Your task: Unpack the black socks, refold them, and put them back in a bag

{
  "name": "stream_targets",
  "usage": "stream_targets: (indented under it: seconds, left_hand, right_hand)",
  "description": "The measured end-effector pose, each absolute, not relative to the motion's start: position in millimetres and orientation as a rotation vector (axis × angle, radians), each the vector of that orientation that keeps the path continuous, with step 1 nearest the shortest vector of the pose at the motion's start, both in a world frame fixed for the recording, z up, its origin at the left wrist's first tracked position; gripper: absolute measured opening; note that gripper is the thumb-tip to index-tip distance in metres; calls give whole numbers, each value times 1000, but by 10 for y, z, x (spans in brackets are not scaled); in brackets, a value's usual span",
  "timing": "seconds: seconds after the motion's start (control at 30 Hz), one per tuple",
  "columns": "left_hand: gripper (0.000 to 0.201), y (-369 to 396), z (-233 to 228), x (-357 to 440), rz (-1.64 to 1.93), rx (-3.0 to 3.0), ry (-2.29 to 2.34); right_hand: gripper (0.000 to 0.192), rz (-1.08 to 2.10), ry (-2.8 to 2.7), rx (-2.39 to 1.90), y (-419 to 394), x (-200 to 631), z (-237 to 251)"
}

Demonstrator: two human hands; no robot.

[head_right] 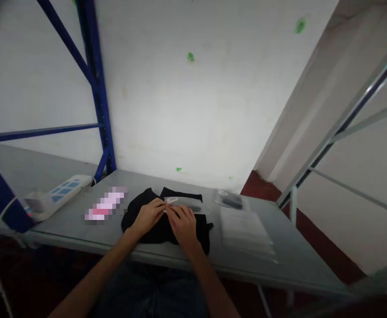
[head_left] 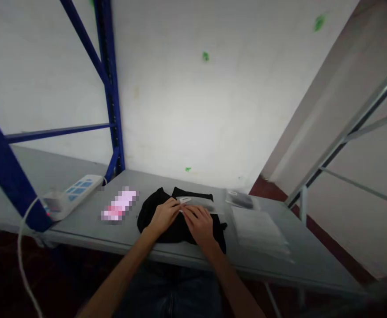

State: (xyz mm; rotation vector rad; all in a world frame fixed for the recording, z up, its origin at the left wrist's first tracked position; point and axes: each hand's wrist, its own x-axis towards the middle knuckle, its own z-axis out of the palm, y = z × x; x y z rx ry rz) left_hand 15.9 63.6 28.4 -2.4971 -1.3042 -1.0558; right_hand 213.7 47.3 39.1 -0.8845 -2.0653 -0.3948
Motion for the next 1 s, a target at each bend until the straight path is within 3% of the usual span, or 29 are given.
stream_targets:
  seconds: [0.33, 0.47, 1.0]
  left_hand:
    - [28, 592, 333, 179, -1028, -2563, -1285]
    - [36, 582, 345, 171, -1082, -2556, -1291]
    - [36, 562, 369, 156, -1304, -2343, -1467]
  right_hand:
    - [20, -372, -2091, -900, 469, 2113, 399]
    - [19, -388, -2031, -944, 494, 2192, 402]
    - [24, -438, -1795, -1184, 661, 3171, 383]
